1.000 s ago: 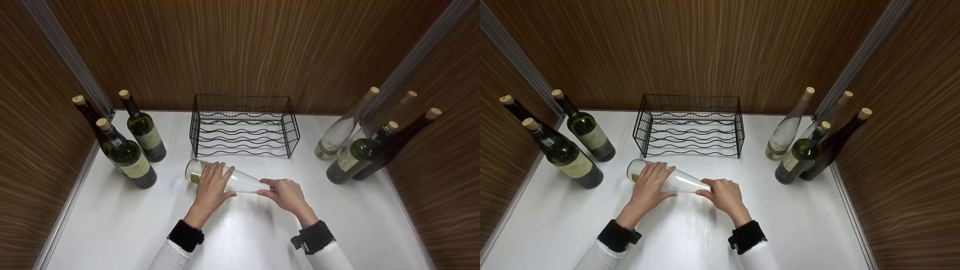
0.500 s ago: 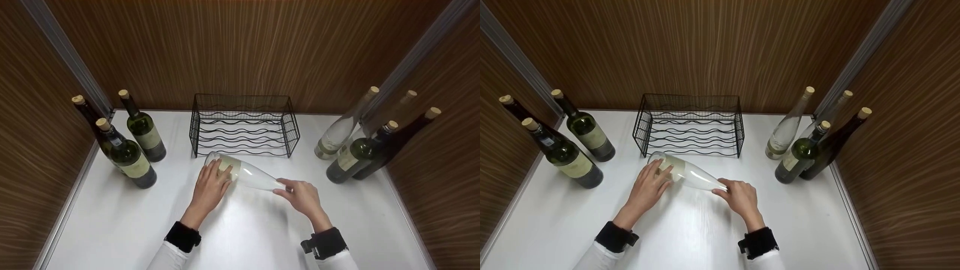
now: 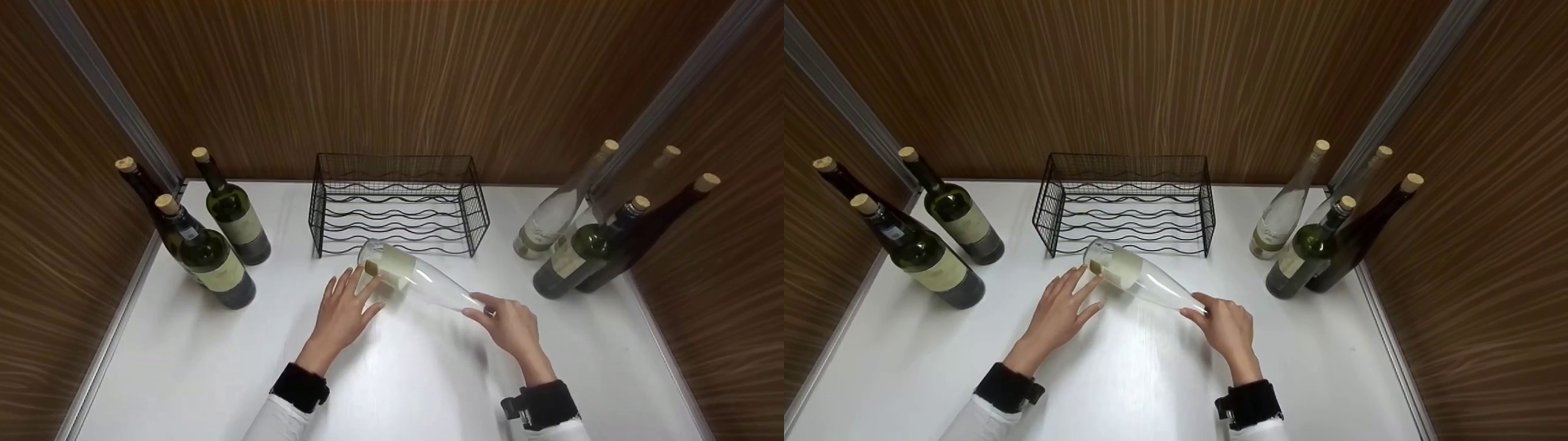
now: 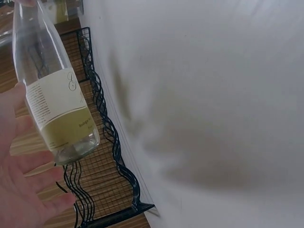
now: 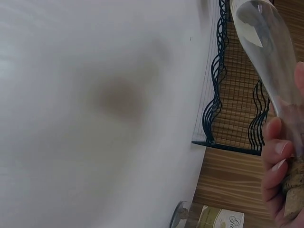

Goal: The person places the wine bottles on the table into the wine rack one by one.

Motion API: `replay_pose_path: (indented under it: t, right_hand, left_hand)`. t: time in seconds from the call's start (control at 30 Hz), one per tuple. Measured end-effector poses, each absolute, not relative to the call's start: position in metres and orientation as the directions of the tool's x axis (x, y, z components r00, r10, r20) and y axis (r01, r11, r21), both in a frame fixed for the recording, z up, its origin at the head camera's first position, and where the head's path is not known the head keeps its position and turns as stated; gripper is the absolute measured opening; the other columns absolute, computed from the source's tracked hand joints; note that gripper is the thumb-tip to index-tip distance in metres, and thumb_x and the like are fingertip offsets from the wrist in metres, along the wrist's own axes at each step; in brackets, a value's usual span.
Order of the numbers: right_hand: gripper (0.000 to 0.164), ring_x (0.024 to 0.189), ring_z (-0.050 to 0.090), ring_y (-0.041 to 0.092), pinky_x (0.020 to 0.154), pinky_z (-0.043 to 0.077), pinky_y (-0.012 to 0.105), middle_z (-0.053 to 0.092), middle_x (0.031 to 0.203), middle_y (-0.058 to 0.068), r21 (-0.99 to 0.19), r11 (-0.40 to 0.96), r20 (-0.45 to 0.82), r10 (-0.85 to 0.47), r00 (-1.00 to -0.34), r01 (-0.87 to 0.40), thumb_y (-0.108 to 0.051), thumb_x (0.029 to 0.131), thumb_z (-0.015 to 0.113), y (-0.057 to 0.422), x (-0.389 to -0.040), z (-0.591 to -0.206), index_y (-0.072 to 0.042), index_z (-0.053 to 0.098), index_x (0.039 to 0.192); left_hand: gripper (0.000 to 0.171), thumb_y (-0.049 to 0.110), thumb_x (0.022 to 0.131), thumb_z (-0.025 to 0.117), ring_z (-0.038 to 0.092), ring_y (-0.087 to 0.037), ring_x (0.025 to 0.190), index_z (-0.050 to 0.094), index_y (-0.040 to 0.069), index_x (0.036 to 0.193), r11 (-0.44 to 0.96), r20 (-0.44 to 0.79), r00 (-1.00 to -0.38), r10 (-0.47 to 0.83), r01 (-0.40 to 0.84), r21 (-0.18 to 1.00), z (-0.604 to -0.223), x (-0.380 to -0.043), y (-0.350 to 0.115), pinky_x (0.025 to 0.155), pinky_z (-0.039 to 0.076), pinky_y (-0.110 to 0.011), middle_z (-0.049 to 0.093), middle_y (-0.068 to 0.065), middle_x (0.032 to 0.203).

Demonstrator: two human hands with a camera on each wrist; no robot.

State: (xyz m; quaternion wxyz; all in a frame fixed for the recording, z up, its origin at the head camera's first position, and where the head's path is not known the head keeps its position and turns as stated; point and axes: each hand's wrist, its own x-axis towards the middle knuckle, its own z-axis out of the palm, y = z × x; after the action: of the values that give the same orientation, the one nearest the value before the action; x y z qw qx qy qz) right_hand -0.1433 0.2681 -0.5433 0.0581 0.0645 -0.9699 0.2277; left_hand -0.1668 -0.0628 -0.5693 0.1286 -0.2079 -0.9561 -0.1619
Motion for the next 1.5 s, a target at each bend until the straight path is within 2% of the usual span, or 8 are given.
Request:
replay_pose_path:
  t: [0.43, 0.8, 1.2, 1.5]
  right_hand:
    - [0.052, 0.057, 0.048, 0.016, 0.051, 0.037, 0.035, 0.064, 0.073, -0.004, -0.461, 0.885, 0.128, -0.009, -0.992, -0.068, -0.058, 0.084, 0.07, 0.286, -0.139, -0.547, -0.02, 0.073, 0.12]
    - [0.052, 0.058, 0.051, 0.02, 0.053, 0.041, 0.039, 0.064, 0.074, -0.003, -0.451, 0.892, 0.157, 0.05, -0.986, -0.027, -0.058, 0.084, 0.07, 0.298, -0.139, -0.548, -0.02, 0.073, 0.12]
    - [0.051, 0.059, 0.053, 0.023, 0.051, 0.041, 0.041, 0.067, 0.077, 0.001, -0.444, 0.896, 0.181, 0.101, -0.978, 0.01, -0.054, 0.084, 0.072, 0.306, -0.136, -0.552, -0.019, 0.073, 0.121]
    - [0.054, 0.061, 0.056, 0.024, 0.053, 0.041, 0.04, 0.067, 0.079, 0.002, -0.48, 0.87, 0.133, 0.201, -0.97, 0.114, -0.056, 0.086, 0.069, 0.314, -0.132, -0.555, -0.018, 0.071, 0.124]
  left_hand:
    - [0.052, 0.049, 0.1, 0.049, 0.036, -0.037, 0.137, 0.051, 0.024, 0.145, 0.862, 0.242, -0.896, 0.372, 0.43, 0.269, -0.575, -0.165, -0.058, 0.108, 0.03, -0.059, 0.038, -0.017, 0.151]
    - [0.061, 0.059, 0.101, 0.037, 0.034, -0.038, 0.138, 0.036, 0.028, 0.153, 0.862, 0.178, -0.915, 0.362, 0.401, 0.31, -0.574, -0.163, -0.053, 0.106, 0.03, -0.061, 0.034, -0.018, 0.153]
    - [0.06, 0.058, 0.101, 0.039, 0.038, -0.037, 0.136, 0.04, 0.027, 0.152, 0.846, 0.197, -0.896, 0.399, 0.442, 0.298, -0.577, -0.16, -0.043, 0.104, 0.033, -0.06, 0.038, -0.019, 0.15]
    - [0.061, 0.06, 0.101, 0.036, 0.037, -0.037, 0.136, 0.039, 0.028, 0.152, 0.832, 0.178, -0.888, 0.424, 0.459, 0.312, -0.577, -0.155, -0.036, 0.105, 0.033, -0.059, 0.039, -0.019, 0.15]
